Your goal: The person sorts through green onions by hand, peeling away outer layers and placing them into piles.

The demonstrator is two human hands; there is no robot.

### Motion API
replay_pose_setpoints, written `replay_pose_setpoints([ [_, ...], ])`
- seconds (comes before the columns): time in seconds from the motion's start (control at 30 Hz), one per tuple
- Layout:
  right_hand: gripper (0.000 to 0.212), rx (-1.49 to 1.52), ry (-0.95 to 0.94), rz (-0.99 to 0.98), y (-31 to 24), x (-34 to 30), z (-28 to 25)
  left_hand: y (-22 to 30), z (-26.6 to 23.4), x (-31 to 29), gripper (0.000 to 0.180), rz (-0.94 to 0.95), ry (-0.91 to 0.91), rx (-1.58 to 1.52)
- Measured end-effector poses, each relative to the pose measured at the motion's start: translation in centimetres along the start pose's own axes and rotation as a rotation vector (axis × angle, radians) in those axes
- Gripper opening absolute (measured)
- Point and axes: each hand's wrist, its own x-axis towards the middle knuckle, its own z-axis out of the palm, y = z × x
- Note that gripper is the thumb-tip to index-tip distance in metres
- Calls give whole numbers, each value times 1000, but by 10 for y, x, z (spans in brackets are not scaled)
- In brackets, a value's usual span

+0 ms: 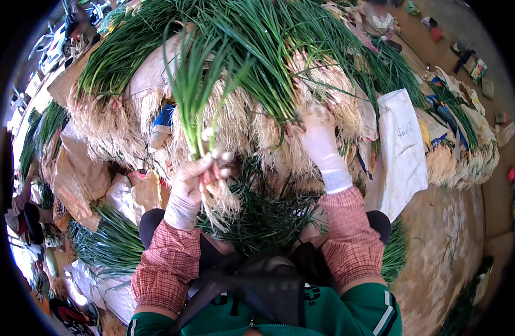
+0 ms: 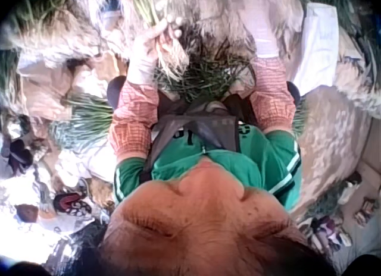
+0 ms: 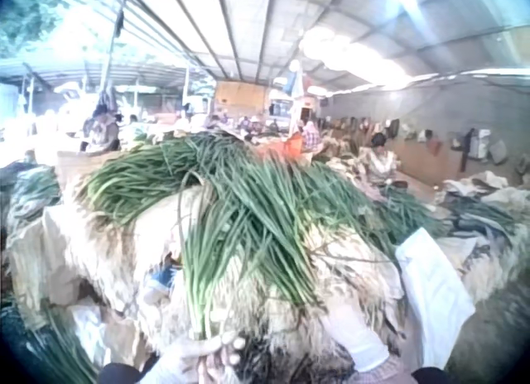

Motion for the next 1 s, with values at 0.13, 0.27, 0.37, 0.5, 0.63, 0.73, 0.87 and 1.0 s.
replay_pose_setpoints([
  [0.13,38,586,-416,-506,-3,-55,9,8,7,5,52,85,98,-51],
  [0.27,22,705,204,138,-3,-27,13,-6,0,16,58,-174,63,-20],
  [0.37,20,92,47,195,-3,-5,21,-19,2,17,49,-266,103,-8],
  [0.5,19,370,188,90,-32,-41,3,-33,4,25,35,-180,287,110],
  [0.63,29,499,-76,-180,-68,-74,15,-41,-8,23,19,-187,356,311],
  [0.73,36,1271,-149,242,-66,-45,30,-46,-10,22,13,-214,421,405],
  [0.87,24,1327,122,270,-99,-7,45,-48,-6,14,14,-190,489,483],
  [1.0,12,2295,144,594,-92,-17,78,-43,-4,10,17,-224,426,449],
])
